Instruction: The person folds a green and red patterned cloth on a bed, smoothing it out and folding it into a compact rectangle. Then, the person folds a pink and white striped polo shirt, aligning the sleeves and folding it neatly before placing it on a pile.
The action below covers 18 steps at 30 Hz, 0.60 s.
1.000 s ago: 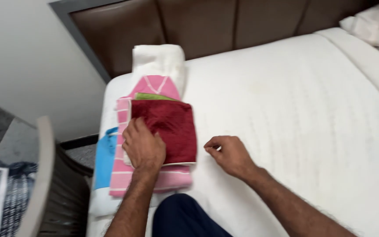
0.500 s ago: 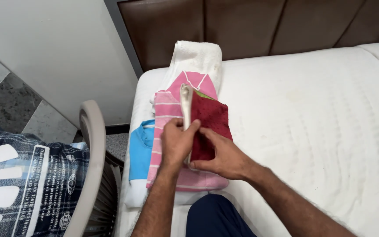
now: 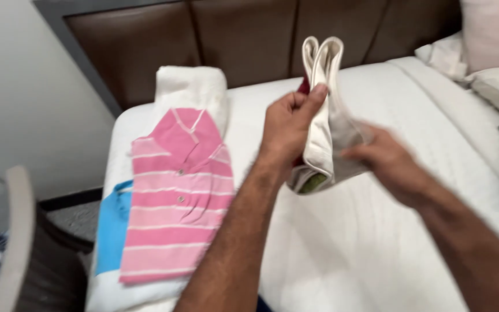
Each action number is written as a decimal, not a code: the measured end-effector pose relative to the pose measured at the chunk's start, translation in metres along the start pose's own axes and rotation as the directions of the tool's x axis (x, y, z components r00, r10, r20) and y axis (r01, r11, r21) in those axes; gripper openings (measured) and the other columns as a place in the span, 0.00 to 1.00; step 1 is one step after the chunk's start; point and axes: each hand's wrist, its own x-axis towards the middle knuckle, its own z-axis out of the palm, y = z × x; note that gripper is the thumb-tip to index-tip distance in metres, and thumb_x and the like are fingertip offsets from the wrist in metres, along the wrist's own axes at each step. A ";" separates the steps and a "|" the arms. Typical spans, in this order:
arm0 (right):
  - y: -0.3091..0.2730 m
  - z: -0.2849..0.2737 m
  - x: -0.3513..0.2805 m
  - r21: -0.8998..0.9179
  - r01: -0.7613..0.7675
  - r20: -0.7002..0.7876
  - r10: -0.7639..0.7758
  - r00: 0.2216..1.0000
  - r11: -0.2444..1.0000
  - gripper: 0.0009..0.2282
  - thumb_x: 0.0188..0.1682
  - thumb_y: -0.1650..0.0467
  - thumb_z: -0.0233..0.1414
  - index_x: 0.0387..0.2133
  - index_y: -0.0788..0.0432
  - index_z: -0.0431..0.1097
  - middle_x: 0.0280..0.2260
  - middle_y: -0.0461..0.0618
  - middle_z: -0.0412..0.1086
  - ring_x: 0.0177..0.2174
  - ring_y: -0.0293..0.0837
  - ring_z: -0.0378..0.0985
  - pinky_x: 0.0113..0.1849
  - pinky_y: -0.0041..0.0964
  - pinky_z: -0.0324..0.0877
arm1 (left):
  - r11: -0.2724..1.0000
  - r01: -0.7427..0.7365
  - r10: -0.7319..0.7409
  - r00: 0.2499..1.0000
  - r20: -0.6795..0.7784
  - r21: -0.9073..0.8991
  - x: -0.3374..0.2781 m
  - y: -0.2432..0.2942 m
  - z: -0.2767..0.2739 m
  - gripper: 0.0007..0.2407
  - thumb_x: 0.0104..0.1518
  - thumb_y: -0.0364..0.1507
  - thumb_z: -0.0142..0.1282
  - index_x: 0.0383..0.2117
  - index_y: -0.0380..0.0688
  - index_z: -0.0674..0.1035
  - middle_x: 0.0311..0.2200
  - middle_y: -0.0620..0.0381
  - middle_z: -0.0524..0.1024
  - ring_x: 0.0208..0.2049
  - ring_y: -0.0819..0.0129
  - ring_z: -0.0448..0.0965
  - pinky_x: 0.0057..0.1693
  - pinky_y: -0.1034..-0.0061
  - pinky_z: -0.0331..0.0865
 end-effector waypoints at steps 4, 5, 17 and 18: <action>-0.032 -0.097 -0.024 -0.072 0.157 -0.367 -0.173 0.914 0.985 0.09 0.53 0.77 0.52 0.45 0.69 0.70 0.42 0.52 0.76 0.40 0.41 0.78 0.46 0.34 0.75 | 0.906 -0.319 0.285 0.946 0.155 0.280 0.011 0.020 0.002 0.14 0.60 0.39 0.62 0.31 0.38 0.81 0.26 0.59 0.79 0.27 0.76 0.75 0.35 0.77 0.71; -0.043 -0.106 -0.035 -0.199 0.166 -0.441 -0.240 0.865 0.966 0.09 0.53 0.78 0.50 0.46 0.66 0.71 0.42 0.52 0.76 0.39 0.40 0.78 0.46 0.32 0.75 | 0.716 -0.316 0.322 0.941 0.107 0.623 0.001 0.027 0.000 0.12 0.59 0.37 0.61 0.30 0.40 0.82 0.25 0.55 0.81 0.27 0.66 0.79 0.35 0.69 0.73; 0.115 -0.173 -0.110 -0.538 -0.487 -0.628 0.057 0.776 0.688 0.12 0.48 0.75 0.55 0.45 0.59 0.77 0.37 0.52 0.79 0.36 0.43 0.80 0.41 0.38 0.75 | 0.267 0.038 0.153 0.985 -0.081 0.963 -0.079 -0.127 -0.020 0.08 0.56 0.28 0.54 0.39 0.41 0.78 0.37 0.50 0.80 0.43 0.51 0.79 0.49 0.57 0.72; 0.120 -0.168 -0.114 -0.557 -0.562 -0.655 0.091 0.750 0.611 0.13 0.47 0.75 0.56 0.46 0.58 0.76 0.37 0.51 0.79 0.36 0.43 0.80 0.42 0.39 0.75 | 0.306 0.193 0.000 0.979 -0.203 0.932 -0.083 -0.137 -0.025 0.09 0.57 0.29 0.53 0.41 0.41 0.77 0.39 0.50 0.78 0.44 0.52 0.79 0.49 0.57 0.71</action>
